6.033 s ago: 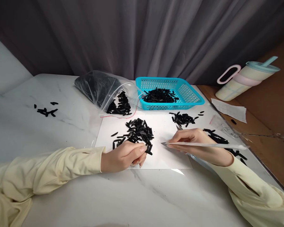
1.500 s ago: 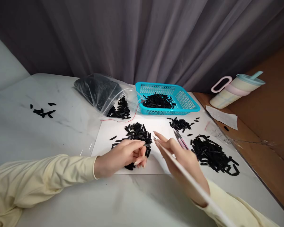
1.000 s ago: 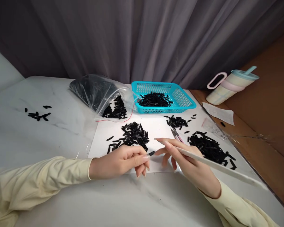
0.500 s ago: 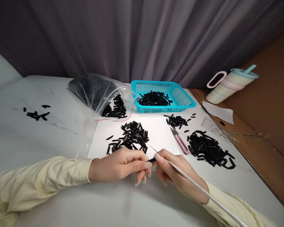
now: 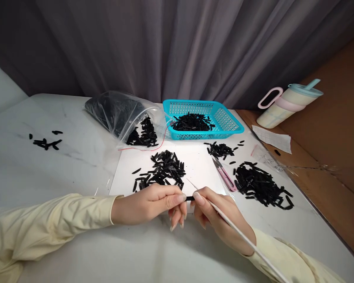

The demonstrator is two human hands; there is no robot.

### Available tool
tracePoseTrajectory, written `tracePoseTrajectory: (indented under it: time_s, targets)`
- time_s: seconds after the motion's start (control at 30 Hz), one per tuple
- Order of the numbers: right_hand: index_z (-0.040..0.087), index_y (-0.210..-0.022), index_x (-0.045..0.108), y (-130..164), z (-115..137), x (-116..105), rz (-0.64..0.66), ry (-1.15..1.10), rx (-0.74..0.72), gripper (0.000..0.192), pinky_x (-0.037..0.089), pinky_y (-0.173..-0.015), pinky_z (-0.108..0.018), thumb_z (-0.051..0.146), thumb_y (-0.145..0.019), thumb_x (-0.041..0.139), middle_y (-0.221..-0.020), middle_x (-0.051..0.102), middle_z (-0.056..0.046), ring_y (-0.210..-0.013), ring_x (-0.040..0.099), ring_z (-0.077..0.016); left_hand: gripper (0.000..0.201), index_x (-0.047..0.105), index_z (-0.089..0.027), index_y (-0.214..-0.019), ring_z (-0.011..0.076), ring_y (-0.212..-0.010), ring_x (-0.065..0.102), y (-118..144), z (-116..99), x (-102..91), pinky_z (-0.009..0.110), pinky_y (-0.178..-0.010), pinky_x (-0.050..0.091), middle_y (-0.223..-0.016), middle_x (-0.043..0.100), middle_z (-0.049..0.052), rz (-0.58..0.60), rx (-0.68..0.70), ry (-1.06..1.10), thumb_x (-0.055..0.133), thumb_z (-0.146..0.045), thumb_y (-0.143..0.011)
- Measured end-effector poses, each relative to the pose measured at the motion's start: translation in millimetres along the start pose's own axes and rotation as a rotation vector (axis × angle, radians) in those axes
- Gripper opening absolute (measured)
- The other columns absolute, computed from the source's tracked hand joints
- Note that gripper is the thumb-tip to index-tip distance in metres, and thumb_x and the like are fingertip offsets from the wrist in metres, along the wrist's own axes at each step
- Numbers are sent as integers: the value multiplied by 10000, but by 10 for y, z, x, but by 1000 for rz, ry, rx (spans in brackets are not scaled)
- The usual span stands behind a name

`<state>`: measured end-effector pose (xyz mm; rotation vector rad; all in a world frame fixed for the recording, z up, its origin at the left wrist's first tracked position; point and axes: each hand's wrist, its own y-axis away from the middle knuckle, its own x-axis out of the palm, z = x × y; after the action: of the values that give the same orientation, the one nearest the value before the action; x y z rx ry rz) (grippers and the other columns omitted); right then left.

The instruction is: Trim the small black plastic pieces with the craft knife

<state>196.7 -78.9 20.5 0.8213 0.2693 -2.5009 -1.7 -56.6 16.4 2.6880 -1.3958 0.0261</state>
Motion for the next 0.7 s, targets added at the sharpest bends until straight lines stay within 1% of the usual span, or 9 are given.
tracePoseTrajectory:
  time_s: [0.1,0.17,0.27,0.3,0.37,0.4,0.53,0.6,0.7]
  targets:
    - [187,-822,518,-43,-132,-25,-166,355,-230,345,337,-459,-217,308,-969,230,-494,513,26,-409,443,-92,283,498,-150,-826,104,-627,529,6,-95,-96,217,-672,426,-648,551,7,-60,73,-327,259,-245,-945]
    - [147,-871,560,-102,-252,-64,-227,639,-361,335,304,-458,-239,273,-968,265,-503,539,5,-420,479,-107,279,519,-146,-831,117,-657,522,-46,-220,-213,223,-673,404,-714,574,34,-122,221,-763,262,-190,-932]
    - [118,-920,592,-192,-431,-124,-208,963,-393,330,260,-449,-264,237,-963,287,-518,578,-18,-452,533,-131,267,559,-106,-910,187,-801,540,-300,-435,-435,291,-753,376,-864,609,111,-263,370,-1401,294,-83,-883]
    - [117,-946,594,-214,-481,-138,-198,1017,-382,327,250,-444,-269,222,-962,285,-522,587,-19,-456,542,-135,273,564,-94,-946,204,-830,546,-433,-497,-516,311,-770,371,-897,614,125,-297,368,-1549,303,-63,-872]
    - [115,-998,589,-240,-557,-154,-184,1058,-366,308,243,-437,-275,197,-955,294,-538,606,-22,-458,552,-142,288,573,-71,-953,231,-837,564,-732,-587,-684,336,-759,370,-871,626,139,-364,225,-1800,317,-9,-837]
    - [111,-1021,582,-246,-581,-159,-183,1060,-365,294,248,-436,-276,185,-949,307,-563,621,-26,-466,558,-145,267,583,-60,-915,240,-818,577,-879,-614,-767,346,-749,370,-822,633,144,-400,140,-1883,336,-8,-828]
    - [91,-1107,542,-246,-605,-168,-184,1042,-367,284,310,-466,-271,91,-900,347,-743,664,-57,-572,593,-150,206,612,-27,-787,285,-835,591,-1242,-639,-998,382,-747,363,-768,640,188,-437,85,-1954,423,41,-742]
    - [94,-1106,543,-245,-591,-173,-185,1025,-371,308,328,-482,-270,44,-863,360,-779,650,-59,-618,590,-151,204,609,-22,-789,280,-850,584,-1237,-618,-976,372,-738,366,-785,637,192,-448,100,-1973,431,55,-726]
    - [123,-1022,584,-250,-572,-175,-186,992,-380,305,328,-479,-270,14,-817,387,-770,624,-49,-639,575,-153,244,589,-58,-908,257,-912,553,-1028,-533,-760,351,-748,375,-942,621,170,-424,203,-1992,382,9,-796]
